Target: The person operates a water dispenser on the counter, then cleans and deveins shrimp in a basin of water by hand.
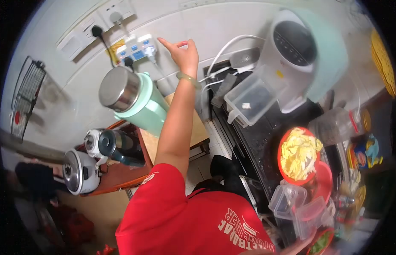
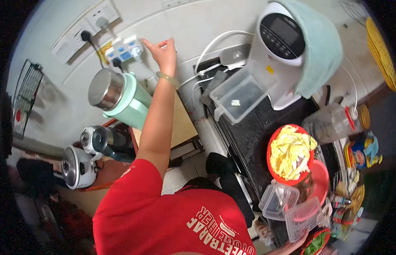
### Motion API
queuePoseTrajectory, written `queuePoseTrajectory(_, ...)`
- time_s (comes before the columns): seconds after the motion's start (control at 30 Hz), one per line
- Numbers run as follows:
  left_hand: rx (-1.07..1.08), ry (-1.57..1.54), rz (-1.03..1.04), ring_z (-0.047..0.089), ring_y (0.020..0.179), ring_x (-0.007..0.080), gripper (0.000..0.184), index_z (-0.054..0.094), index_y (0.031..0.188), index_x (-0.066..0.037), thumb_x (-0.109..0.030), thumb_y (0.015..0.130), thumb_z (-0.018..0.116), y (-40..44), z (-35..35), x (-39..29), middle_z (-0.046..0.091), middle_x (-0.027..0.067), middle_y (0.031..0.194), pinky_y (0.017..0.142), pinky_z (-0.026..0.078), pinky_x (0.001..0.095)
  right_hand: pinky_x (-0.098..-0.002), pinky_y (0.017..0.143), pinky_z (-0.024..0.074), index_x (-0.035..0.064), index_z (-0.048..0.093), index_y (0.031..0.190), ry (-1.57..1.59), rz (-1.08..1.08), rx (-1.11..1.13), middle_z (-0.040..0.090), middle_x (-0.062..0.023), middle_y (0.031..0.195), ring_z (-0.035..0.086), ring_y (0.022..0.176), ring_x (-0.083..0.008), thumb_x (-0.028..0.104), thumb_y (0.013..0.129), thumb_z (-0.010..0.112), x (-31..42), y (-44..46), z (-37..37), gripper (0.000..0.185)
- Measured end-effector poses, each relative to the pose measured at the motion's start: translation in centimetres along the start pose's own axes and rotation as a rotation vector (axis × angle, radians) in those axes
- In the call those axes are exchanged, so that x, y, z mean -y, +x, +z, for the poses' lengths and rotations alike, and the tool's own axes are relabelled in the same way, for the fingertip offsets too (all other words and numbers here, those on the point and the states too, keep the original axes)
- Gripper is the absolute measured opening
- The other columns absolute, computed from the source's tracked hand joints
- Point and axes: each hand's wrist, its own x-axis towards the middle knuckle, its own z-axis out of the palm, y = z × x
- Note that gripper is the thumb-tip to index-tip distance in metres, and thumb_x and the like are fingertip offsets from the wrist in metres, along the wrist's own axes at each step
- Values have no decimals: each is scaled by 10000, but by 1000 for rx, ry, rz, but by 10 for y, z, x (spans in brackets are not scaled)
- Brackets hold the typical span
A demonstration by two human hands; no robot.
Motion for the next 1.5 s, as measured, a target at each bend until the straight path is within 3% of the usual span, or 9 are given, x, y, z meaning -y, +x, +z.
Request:
queuePoseTrajectory(0.07,170,-96,36,549,669,169,875,95,1460,-25,-88,745,597,-22,12,-5,583,60,775,684,466,327,-418,968,406,-38,444,1293,-4,28,42,504,-153,1287,497,1155,-294,354,860,585,-3,12,-9,602)
queuePoseTrajectory(0.1,198,-113,23,549,669,169,875,95,1460,-25,-88,745,597,-39,18,-16,583,60,775,684,466,327,-410,947,420,-35,461,1272,35,67,190,544,-145,1237,525,1114,-284,341,873,572,0,11,-11,559)
queuePoseTrajectory(0.23,791,93,254,607,699,245,792,210,1447,-76,-76,749,585,-94,45,-43,584,113,763,658,492,378,-402,919,433,-31,488,1235,86,74,281,570,-129,1195,552,1063,-263,321,885,558,-2,13,-4,501)
queuePoseTrajectory(0.37,927,86,523,579,598,249,774,228,1448,-113,-89,762,585,-132,89,-41,582,117,701,626,494,362,-390,895,442,-15,509,1208,93,49,275,583,-115,1164,559,1039,-241,307,883,566,-11,19,-10,461)
queuePoseTrajectory(0.47,1022,253,481,598,704,396,800,198,1448,-110,-117,741,571,-148,115,-49,622,198,721,684,479,485,-390,878,447,-9,516,1193,73,30,196,587,-105,1144,566,1016,-241,301,872,582,-13,7,-10,451)
queuePoseTrajectory(0.57,1076,404,455,609,725,396,827,169,1453,-102,-118,734,578,-156,133,-55,628,207,726,688,489,482,-396,873,449,-11,517,1186,62,19,162,585,-103,1135,567,1009,-249,303,866,589,-10,-10,-9,454)
queuePoseTrajectory(1.0,1004,335,494,614,706,391,860,142,1456,-91,-135,724,592,-188,151,-54,635,202,731,662,498,486,-395,840,474,5,540,1168,92,33,114,593,-107,1100,583,973,-254,298,859,602,-16,-18,-24,430)
queuePoseTrajectory(1.2,1096,363,439,618,724,387,857,166,1449,-75,-162,725,618,-181,155,-54,645,195,753,693,498,472,-392,865,462,8,536,1188,87,9,117,580,-101,1133,563,1015,-247,293,858,606,-16,-18,-21,442)
queuePoseTrajectory(1.5,1033,228,364,626,676,317,855,184,1442,-62,-166,734,652,-170,132,-37,639,128,698,653,504,414,-405,907,441,-1,509,1232,88,26,139,560,-105,1172,551,1036,-252,301,853,611,-14,-13,-20,495)
